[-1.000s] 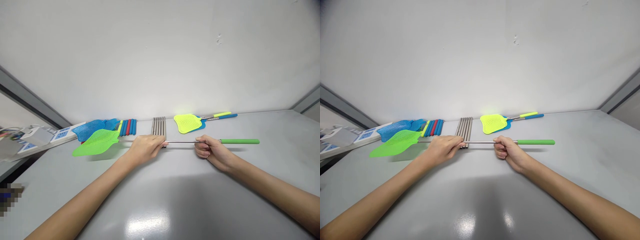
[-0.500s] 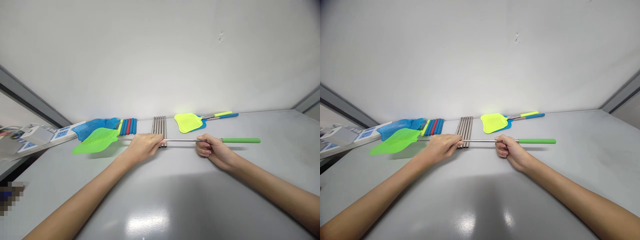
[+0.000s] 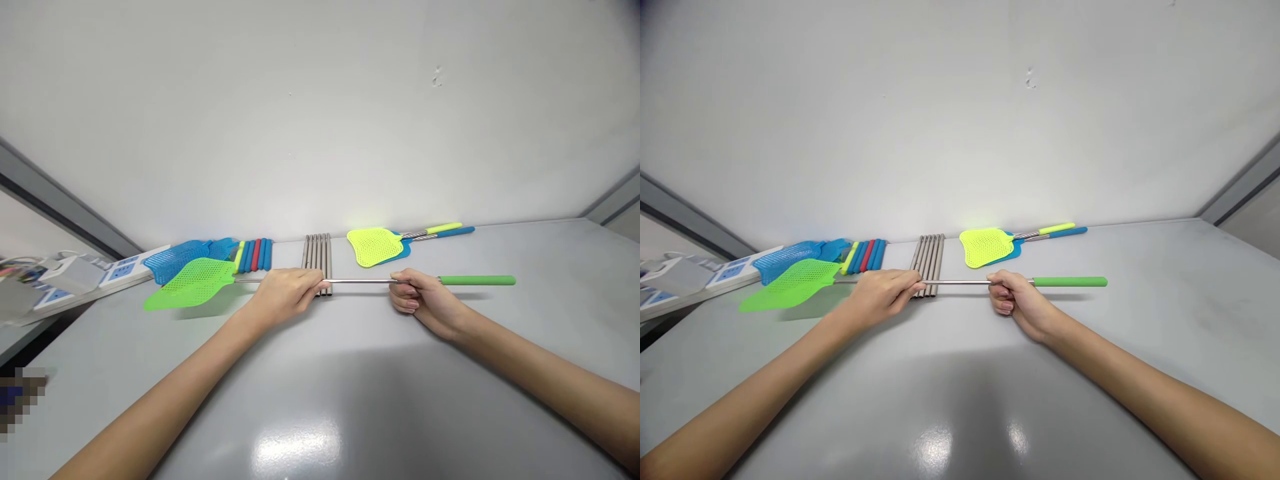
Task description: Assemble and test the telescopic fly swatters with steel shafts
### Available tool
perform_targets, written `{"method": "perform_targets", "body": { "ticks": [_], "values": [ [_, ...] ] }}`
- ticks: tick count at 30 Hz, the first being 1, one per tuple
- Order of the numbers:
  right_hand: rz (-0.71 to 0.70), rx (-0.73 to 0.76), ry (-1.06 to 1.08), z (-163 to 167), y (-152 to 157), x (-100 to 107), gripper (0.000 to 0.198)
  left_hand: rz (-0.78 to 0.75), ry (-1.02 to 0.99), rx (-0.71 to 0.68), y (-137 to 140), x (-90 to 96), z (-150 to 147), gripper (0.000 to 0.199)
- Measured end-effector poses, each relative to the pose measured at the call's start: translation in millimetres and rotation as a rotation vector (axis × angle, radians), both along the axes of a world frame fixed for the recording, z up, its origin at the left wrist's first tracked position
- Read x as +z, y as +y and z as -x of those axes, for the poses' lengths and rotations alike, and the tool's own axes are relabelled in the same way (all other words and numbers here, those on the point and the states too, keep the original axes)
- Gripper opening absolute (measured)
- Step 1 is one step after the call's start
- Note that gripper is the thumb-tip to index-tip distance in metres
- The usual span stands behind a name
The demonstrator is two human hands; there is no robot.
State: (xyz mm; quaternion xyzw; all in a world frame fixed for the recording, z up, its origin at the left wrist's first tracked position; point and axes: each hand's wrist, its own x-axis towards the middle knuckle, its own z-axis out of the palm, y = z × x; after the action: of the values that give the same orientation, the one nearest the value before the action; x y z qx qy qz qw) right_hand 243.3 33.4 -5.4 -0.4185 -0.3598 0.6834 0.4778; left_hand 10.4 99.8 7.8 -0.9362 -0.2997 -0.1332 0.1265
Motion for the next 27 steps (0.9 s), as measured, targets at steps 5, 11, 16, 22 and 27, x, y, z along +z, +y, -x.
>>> {"method": "perform_targets", "body": {
  "ticks": [5,11,16,22,27],
  "values": [
    [-0.002,0.005,0.000,-0.2,0.8,-0.9,0.036,-0.019,-0.004,-0.001,1.5,-1.9,0.5,0.030],
    [0.007,0.010,0.039,-0.4,2.0,-3.1,0.036,-0.067,0.017,0.014,0.8,-1.8,0.6,0.031],
    [0.007,0.020,0.037,-1.9,2.2,-4.9,0.036,-0.044,0.010,0.018,-0.6,-1.1,-0.6,0.032],
    [0.012,0.015,0.027,-2.0,1.7,-4.2,0.036,0.002,-0.014,0.004,-0.3,-3.1,0.6,0.031],
    [0.015,0.021,0.014,-1.6,1.8,-4.1,0.036,0.067,0.008,-0.021,1.8,-4.1,3.0,0.032]
  ]
}}
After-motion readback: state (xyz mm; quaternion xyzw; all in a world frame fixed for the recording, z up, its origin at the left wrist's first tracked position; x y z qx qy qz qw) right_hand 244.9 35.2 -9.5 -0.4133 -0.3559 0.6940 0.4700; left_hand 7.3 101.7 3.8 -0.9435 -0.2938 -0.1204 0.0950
